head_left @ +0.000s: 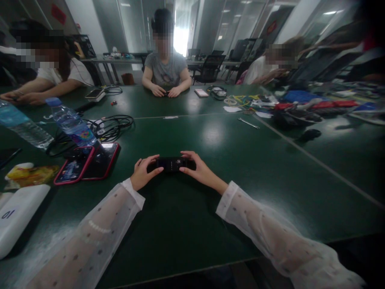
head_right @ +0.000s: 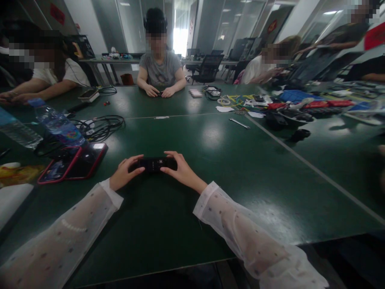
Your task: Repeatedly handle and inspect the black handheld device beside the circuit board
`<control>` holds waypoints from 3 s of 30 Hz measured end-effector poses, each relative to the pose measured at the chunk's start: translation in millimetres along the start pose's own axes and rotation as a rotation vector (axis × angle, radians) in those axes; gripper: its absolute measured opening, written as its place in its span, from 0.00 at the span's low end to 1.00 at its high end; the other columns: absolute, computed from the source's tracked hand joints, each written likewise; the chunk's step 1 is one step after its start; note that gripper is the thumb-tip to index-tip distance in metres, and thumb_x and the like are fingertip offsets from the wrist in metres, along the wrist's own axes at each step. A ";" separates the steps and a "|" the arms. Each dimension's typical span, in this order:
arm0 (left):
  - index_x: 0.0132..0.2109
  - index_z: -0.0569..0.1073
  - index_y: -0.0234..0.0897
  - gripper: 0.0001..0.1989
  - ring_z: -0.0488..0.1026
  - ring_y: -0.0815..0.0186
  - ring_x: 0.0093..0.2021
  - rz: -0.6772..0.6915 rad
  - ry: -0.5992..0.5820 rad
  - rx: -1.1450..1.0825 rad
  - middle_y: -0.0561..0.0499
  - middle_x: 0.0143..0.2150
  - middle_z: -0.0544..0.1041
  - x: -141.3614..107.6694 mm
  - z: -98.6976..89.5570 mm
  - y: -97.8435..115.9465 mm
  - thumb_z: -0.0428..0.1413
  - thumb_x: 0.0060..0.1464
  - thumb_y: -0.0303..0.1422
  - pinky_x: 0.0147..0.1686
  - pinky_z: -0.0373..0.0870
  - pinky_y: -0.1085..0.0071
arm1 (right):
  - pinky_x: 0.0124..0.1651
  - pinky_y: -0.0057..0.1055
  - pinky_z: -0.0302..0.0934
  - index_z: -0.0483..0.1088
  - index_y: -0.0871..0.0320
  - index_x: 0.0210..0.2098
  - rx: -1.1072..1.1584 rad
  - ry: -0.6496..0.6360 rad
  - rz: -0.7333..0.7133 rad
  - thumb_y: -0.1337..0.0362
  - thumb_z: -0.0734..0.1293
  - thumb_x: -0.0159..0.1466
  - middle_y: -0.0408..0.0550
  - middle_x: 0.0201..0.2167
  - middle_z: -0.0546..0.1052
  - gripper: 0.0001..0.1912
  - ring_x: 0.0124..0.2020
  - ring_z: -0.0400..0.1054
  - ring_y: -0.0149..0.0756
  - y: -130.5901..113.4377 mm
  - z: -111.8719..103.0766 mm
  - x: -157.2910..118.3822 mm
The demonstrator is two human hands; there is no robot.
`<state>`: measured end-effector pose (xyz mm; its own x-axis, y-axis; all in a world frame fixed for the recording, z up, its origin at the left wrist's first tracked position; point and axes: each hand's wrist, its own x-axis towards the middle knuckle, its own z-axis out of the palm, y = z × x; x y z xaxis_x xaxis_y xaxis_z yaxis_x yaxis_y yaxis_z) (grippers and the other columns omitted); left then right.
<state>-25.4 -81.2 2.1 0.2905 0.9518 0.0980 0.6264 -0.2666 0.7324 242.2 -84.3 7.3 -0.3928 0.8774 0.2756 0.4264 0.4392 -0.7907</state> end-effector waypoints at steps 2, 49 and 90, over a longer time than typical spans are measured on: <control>0.60 0.62 0.45 0.27 0.68 0.54 0.59 0.008 0.005 0.003 0.45 0.60 0.69 0.1 -0.2 -0.1 0.54 0.57 0.47 0.63 0.47 0.47 | 0.58 0.52 0.61 0.59 0.49 0.58 0.069 -0.043 0.036 0.54 0.68 0.61 0.51 0.56 0.68 0.28 0.57 0.65 0.44 2.2 -1.0 1.3; 0.63 0.60 0.29 0.31 0.55 0.47 0.66 0.144 0.101 0.548 0.33 0.66 0.59 -5.8 20.4 -7.1 0.45 0.62 0.49 0.61 0.56 0.49 | 0.56 0.51 0.62 0.56 0.45 0.63 -0.219 0.049 -0.117 0.64 0.67 0.63 0.49 0.53 0.69 0.30 0.54 0.64 0.44 -1.4 10.1 5.5; 0.66 0.56 0.31 0.33 0.54 0.48 0.67 0.113 0.029 0.604 0.36 0.68 0.57 -6.1 16.5 -4.8 0.42 0.63 0.50 0.61 0.57 0.48 | 0.50 0.55 0.61 0.58 0.63 0.59 -0.653 0.504 0.094 0.62 0.64 0.60 0.64 0.49 0.67 0.29 0.51 0.61 0.55 75.5 -40.4 6.3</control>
<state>-18.3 -88.2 -13.1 0.3645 0.9142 0.1769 0.8946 -0.3966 0.2061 304.8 -37.8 -28.5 0.0138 0.8293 0.5587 0.8876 0.2471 -0.3888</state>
